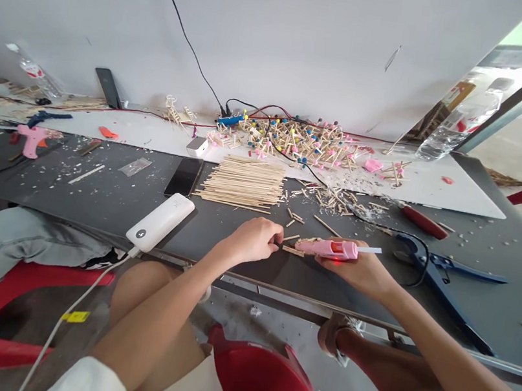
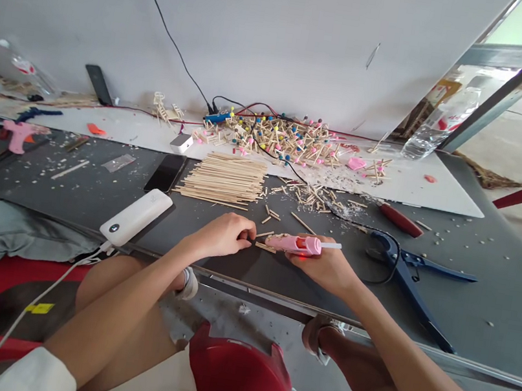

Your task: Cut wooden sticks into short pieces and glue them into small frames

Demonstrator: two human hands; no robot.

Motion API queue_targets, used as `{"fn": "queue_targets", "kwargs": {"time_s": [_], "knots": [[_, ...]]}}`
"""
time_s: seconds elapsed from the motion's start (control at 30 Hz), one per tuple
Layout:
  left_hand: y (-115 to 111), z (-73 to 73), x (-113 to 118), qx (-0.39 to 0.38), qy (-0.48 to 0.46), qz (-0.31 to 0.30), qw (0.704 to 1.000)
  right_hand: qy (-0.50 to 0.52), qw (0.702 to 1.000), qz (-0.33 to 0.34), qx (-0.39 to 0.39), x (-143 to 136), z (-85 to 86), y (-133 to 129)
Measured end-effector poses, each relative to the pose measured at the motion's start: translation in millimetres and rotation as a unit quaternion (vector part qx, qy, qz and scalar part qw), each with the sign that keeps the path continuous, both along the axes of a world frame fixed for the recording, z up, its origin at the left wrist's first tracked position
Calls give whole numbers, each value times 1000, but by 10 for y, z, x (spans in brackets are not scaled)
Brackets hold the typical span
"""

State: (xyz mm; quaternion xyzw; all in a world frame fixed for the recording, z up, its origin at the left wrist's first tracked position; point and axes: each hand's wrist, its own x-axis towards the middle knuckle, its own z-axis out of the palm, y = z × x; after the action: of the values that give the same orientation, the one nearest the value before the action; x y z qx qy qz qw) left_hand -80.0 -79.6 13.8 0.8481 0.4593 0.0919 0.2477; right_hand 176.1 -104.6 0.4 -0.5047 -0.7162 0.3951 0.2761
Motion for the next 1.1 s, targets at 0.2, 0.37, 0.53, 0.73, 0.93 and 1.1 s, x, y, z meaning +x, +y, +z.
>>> {"fn": "queue_targets", "kwargs": {"time_s": [0.2,0.37,0.53,0.73,0.93,1.1], "knots": [[5,34,20,-28,9,31,999,22,998,39,-32,126,73,44],[11,5,16,-27,2,35,999,42,997,52,-43,170,182,33],[4,3,31,-9,-4,28,1000,40,998,35,-44,220,165,55],[-19,-27,82,13,2,10,1000,38,999,14,-20,284,196,83],[-26,-33,119,38,4,-9,999,59,997,-31,-23,356,213,94],[-42,-60,145,58,17,41,997,74,997,-21,-9,357,297,66]]}}
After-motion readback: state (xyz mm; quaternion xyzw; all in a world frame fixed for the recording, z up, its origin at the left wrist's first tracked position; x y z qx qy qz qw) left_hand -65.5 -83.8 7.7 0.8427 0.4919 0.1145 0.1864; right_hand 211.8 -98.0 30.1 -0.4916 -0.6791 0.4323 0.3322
